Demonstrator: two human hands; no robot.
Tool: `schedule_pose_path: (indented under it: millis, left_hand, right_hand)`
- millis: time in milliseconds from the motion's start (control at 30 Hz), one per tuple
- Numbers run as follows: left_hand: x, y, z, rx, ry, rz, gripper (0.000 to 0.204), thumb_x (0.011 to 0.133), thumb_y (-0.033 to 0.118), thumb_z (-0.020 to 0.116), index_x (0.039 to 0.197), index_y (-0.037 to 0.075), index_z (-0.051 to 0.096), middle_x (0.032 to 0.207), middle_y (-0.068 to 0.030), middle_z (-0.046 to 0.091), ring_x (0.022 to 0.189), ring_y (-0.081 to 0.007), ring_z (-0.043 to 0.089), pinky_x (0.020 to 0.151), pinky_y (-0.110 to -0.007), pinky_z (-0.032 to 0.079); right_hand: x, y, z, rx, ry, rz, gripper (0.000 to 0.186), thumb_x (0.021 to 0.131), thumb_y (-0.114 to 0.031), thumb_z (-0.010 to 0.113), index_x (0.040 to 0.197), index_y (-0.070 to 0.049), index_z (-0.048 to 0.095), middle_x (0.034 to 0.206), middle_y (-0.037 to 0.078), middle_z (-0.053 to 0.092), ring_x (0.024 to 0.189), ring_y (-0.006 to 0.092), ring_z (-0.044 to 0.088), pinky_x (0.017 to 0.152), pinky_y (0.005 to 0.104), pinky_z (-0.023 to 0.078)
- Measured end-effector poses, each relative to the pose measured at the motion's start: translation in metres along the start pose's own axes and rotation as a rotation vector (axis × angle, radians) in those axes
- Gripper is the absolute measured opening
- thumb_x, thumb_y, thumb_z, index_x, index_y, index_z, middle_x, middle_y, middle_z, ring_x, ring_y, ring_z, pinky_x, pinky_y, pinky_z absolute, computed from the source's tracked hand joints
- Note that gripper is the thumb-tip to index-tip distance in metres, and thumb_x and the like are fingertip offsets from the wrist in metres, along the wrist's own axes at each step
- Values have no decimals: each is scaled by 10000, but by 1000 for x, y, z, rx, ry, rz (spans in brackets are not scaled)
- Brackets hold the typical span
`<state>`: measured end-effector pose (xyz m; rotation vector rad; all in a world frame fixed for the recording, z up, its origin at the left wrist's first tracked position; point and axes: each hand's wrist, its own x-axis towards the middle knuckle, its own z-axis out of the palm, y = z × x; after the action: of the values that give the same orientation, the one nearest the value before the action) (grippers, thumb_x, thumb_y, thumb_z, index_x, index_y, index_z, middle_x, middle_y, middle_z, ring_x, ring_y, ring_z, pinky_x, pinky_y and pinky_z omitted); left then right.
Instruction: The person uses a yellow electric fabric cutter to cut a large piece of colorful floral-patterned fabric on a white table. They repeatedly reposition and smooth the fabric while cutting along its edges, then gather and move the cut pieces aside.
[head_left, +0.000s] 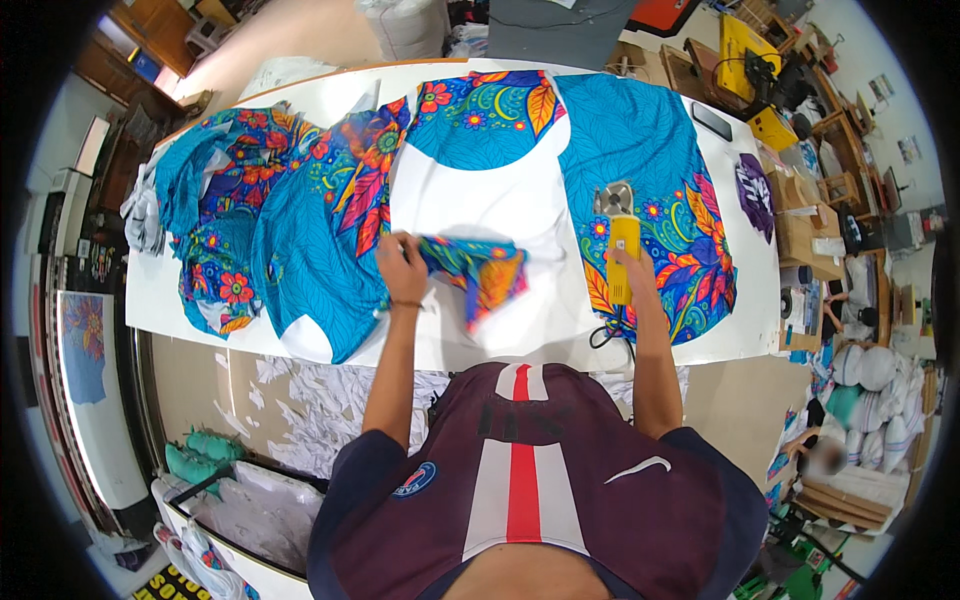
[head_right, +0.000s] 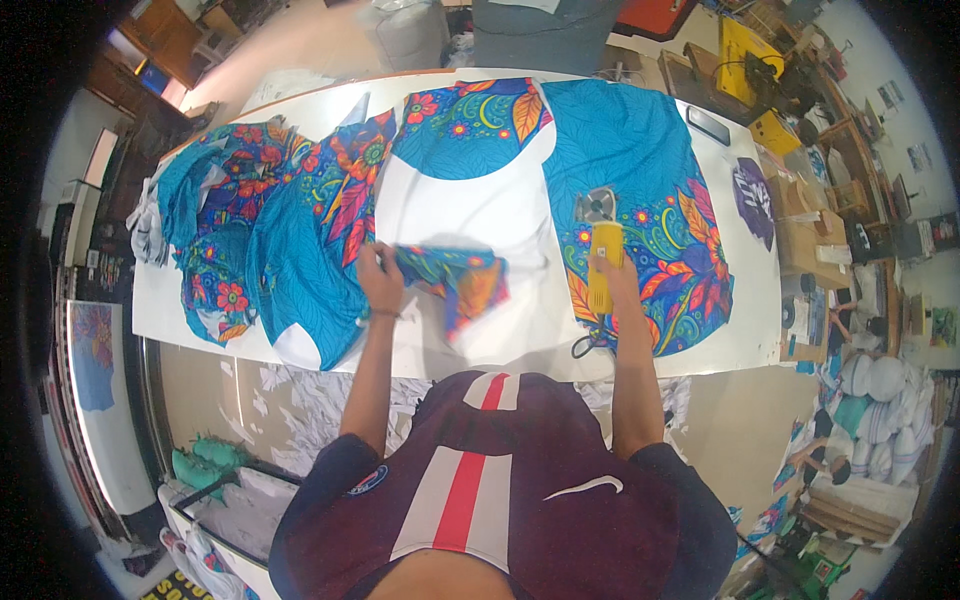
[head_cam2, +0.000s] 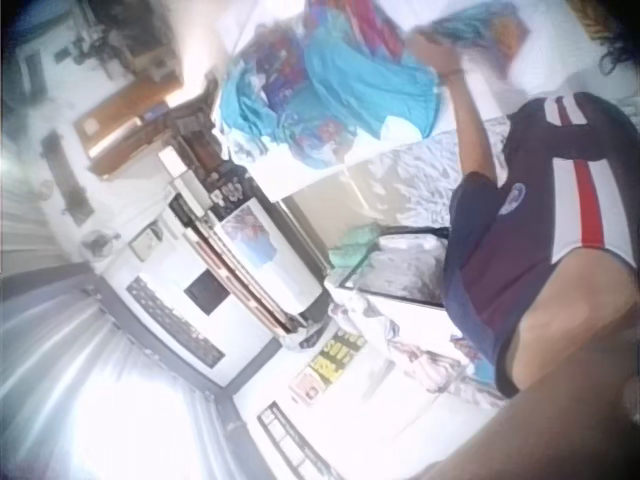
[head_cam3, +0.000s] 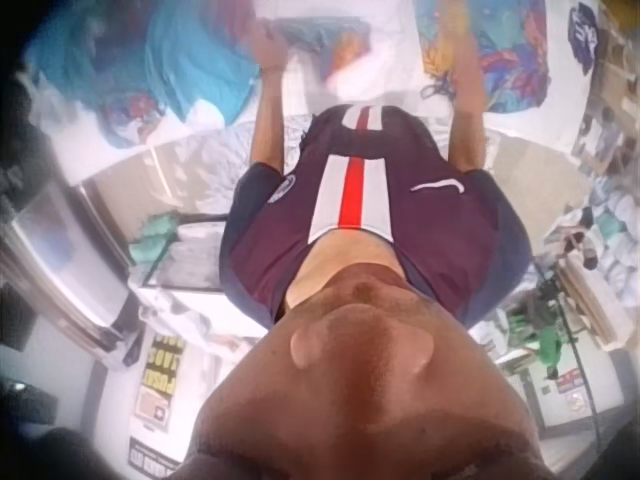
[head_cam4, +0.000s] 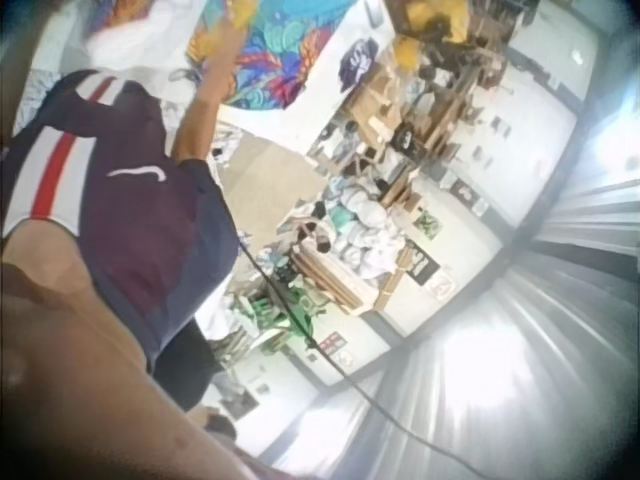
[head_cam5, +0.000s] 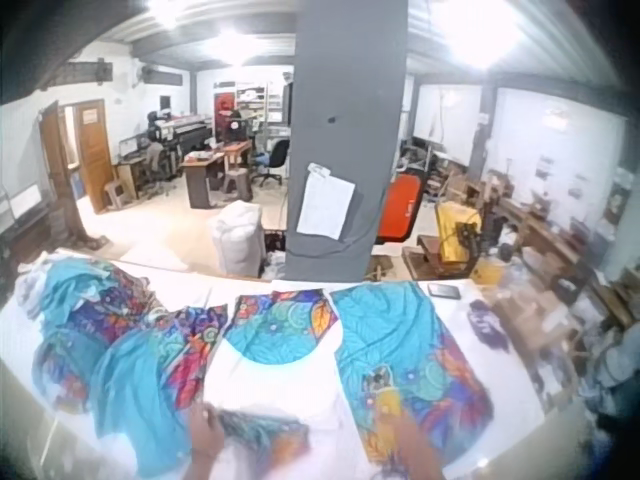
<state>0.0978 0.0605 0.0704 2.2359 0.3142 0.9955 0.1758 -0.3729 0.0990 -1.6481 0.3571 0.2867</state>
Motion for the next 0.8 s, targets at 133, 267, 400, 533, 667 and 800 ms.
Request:
schedule_pose_path:
  millis: [133, 267, 400, 533, 667, 800]
  left_hand:
    - [55, -60, 15, 282, -231, 5, 428, 966, 396, 696, 1208, 49, 628, 1256, -191, 621, 1186, -415, 560, 952, -543, 459]
    - [59, -18, 27, 716, -698, -86, 852, 876, 655, 702, 1497, 109, 495, 1515, -223, 479, 1391, -482, 429, 1093, -560, 441]
    - [0, -8, 6, 644, -932, -127, 857, 877, 577, 733, 1364, -87, 495, 1456, -332, 498, 1227, -492, 606, 984, -501, 560]
    - [-51, 42, -47, 481, -1367, -125, 814, 823, 622, 771, 1167, -105, 645, 1143, -327, 701, 1054, -466, 707, 914, -526, 569]
    - [-27, 80, -52, 454, -1379, -197, 772, 828, 654, 752, 1190, -27, 706, 1193, -288, 701, 1089, -454, 697, 921, -514, 567]
    - [-19, 22, 9, 84, -803, 61, 729, 917, 662, 654, 1378, 98, 651, 1471, -250, 541, 1346, -442, 521, 1079, -533, 461]
  right_hand:
    - [-26, 15, -5, 41, 72, -71, 383, 886, -178, 776, 1224, -50, 652, 1006, 53, 698, 852, 167, 679, 748, 323, 542]
    - [-45, 39, -50, 33, 122, -114, 381, 888, -146, 778, 1227, -38, 640, 1017, 51, 696, 862, 153, 673, 765, 315, 541]
    - [-51, 61, -105, -74, 222, -137, 383, 883, -134, 780, 1226, -33, 642, 1013, 45, 696, 874, 135, 656, 767, 305, 536]
    - [-60, 60, -151, -139, 306, -129, 369, 879, -142, 782, 1206, -36, 649, 995, 43, 689, 872, 124, 652, 741, 301, 533]
    - [-83, 52, -158, -166, 383, -136, 379, 872, -154, 795, 1202, -39, 647, 991, 43, 685, 844, 127, 651, 726, 307, 536]
    - [-101, 33, -127, -128, 301, -70, 398, 850, -159, 822, 1189, -44, 650, 957, 36, 686, 788, 131, 652, 690, 309, 543]
